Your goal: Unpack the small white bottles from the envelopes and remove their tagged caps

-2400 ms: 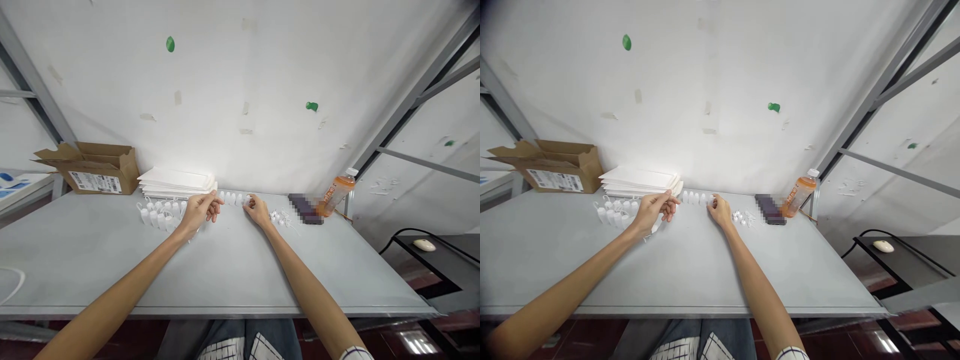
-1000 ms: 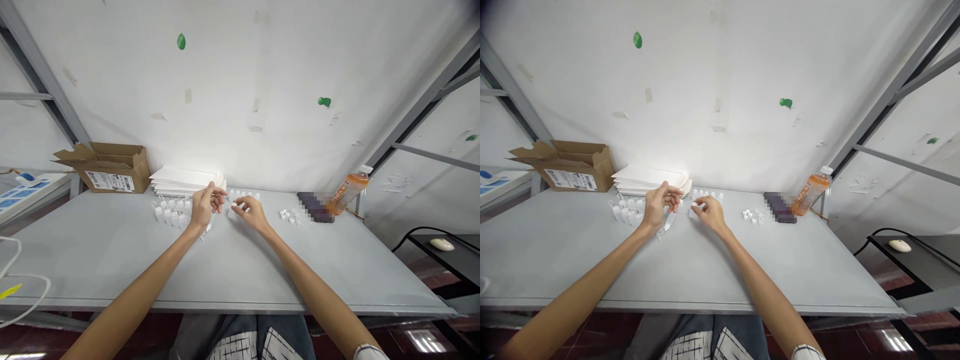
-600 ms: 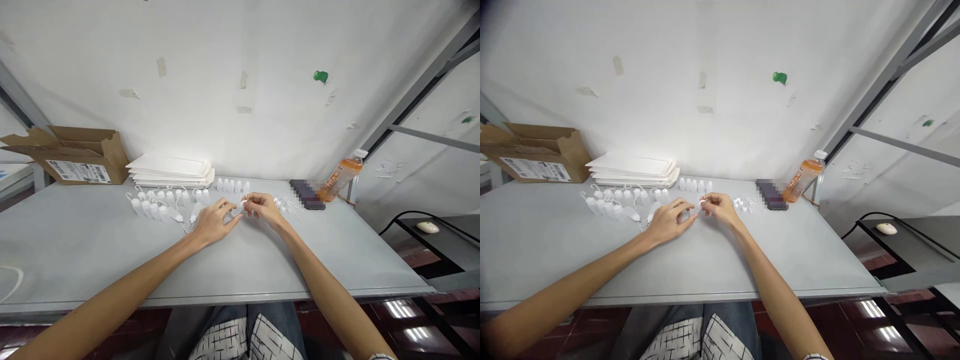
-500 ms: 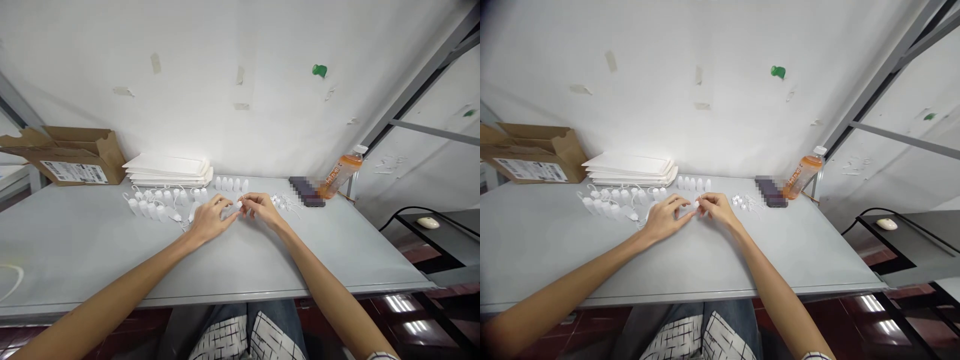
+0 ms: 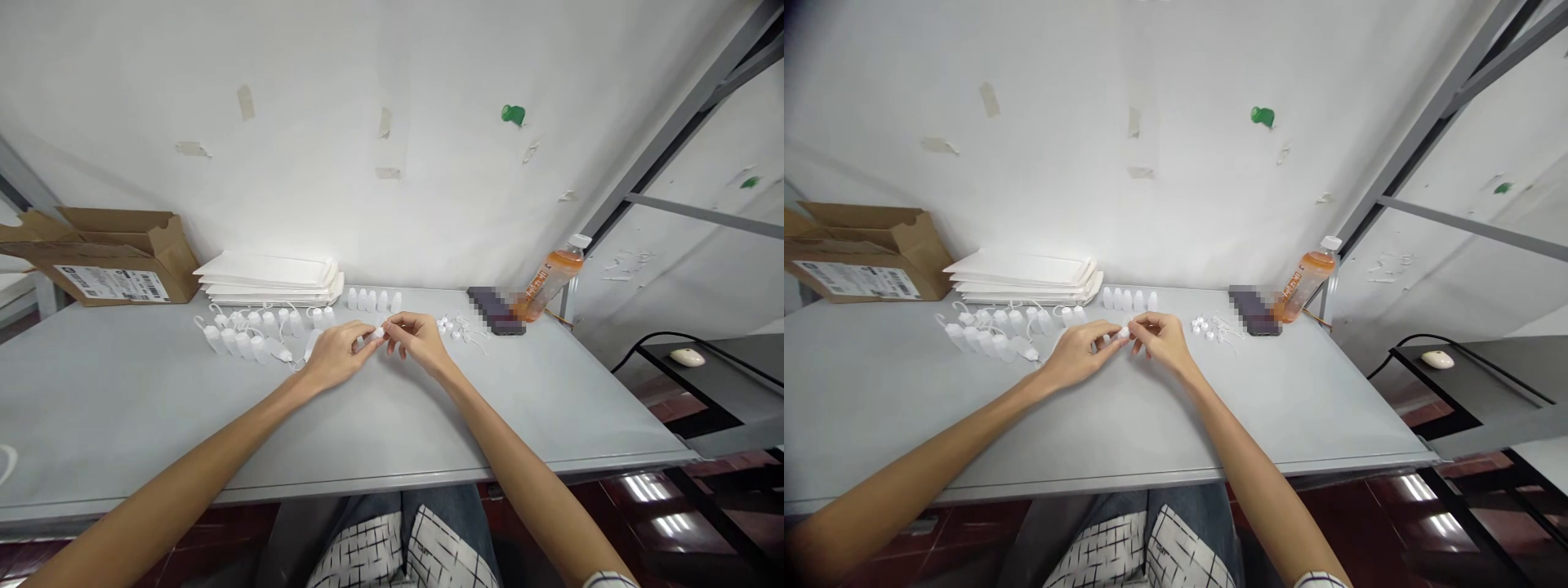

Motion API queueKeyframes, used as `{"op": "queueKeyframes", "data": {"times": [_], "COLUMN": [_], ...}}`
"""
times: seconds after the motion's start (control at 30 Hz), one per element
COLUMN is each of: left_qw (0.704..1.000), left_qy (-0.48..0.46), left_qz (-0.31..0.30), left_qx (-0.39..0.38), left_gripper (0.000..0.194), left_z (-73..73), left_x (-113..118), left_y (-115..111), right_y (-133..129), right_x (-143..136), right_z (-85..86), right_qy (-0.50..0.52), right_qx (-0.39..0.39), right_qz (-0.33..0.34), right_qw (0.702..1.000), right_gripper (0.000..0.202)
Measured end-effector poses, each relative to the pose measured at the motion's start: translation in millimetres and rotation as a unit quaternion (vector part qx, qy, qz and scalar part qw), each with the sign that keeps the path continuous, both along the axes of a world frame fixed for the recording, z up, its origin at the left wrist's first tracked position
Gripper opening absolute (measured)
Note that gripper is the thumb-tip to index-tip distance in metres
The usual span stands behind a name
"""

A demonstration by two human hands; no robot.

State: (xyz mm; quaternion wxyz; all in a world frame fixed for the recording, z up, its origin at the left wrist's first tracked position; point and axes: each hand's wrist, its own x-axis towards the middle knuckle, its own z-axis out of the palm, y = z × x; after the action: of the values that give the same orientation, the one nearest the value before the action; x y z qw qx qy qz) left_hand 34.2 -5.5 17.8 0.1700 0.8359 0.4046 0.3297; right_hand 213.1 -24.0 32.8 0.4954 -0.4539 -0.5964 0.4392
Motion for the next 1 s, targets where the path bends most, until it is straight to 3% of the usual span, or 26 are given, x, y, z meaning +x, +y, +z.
{"op": "queueKeyframes", "data": {"times": [0.5,0.8,1.0], "left_qw": [0.998,0.993,0.986], "left_qy": [-0.033,-0.057,-0.049], "left_qz": [-0.037,-0.053,-0.076], "left_qx": [-0.024,-0.084,-0.139], "left_gripper": [0.036,0.034,0.037], "left_z": [-0.3,3.1,8.5], "left_x": [2.7,4.1,3.7], "left_y": [0.9,-0.4,-6.8], "right_y": [3.3,7.3,8.5], "right_x": [-5.7,-1.8,15.6], "right_z": [3.6,4.7,8.1], "right_qy": [0.044,0.054,0.067], "right_qx": [-0.071,-0.132,-0.137], "right_qz": [-0.097,-0.086,-0.102], "right_qw": [0.992,0.986,0.983], "right_gripper": [0.012,0.011,0.011]}}
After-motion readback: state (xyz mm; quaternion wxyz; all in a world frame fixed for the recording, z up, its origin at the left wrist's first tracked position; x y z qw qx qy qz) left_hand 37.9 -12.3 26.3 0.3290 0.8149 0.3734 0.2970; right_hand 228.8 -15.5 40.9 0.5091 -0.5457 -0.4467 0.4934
